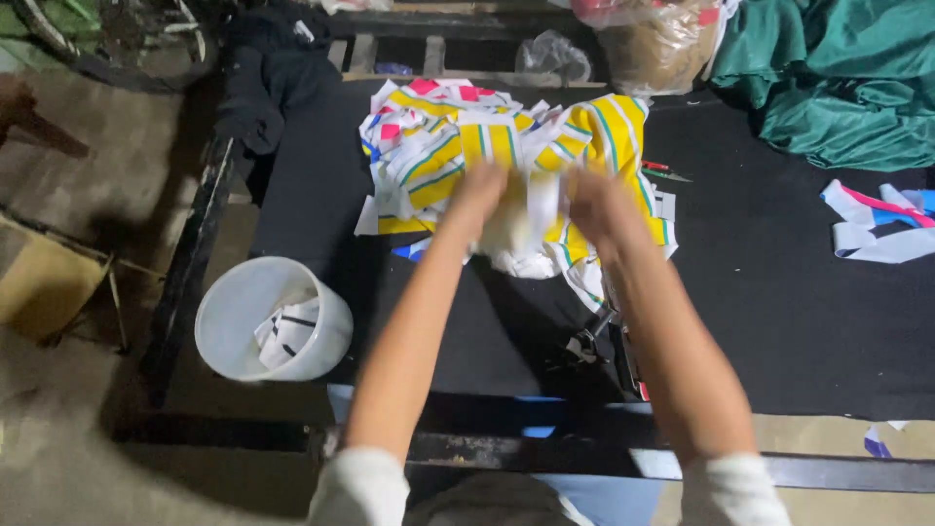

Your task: The person is using scissors to cut various fabric scraps into smaller strips on a black work surface.

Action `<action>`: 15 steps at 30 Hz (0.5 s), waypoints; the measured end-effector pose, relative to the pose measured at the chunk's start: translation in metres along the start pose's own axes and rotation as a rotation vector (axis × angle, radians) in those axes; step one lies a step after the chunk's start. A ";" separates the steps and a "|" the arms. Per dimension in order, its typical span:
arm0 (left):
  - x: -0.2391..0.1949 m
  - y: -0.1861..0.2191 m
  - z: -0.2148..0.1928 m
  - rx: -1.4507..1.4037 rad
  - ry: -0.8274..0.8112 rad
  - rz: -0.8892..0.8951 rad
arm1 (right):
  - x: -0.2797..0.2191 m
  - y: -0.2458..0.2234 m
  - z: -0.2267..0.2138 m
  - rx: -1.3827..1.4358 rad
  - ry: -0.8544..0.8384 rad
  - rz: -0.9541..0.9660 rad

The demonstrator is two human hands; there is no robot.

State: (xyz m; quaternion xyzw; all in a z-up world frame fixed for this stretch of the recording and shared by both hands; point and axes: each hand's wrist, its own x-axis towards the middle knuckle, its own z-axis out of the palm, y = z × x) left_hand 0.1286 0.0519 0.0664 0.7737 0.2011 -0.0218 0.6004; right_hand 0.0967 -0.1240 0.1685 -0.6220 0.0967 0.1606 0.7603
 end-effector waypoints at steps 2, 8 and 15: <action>0.042 0.058 -0.002 -0.291 -0.066 0.340 | 0.034 -0.029 0.004 0.052 -0.096 -0.422; -0.035 0.152 -0.035 -0.362 -0.200 1.000 | 0.024 -0.042 -0.011 0.133 -0.270 -0.985; -0.042 -0.046 0.020 -0.139 -0.153 0.140 | 0.050 0.159 -0.088 0.046 -0.307 -0.428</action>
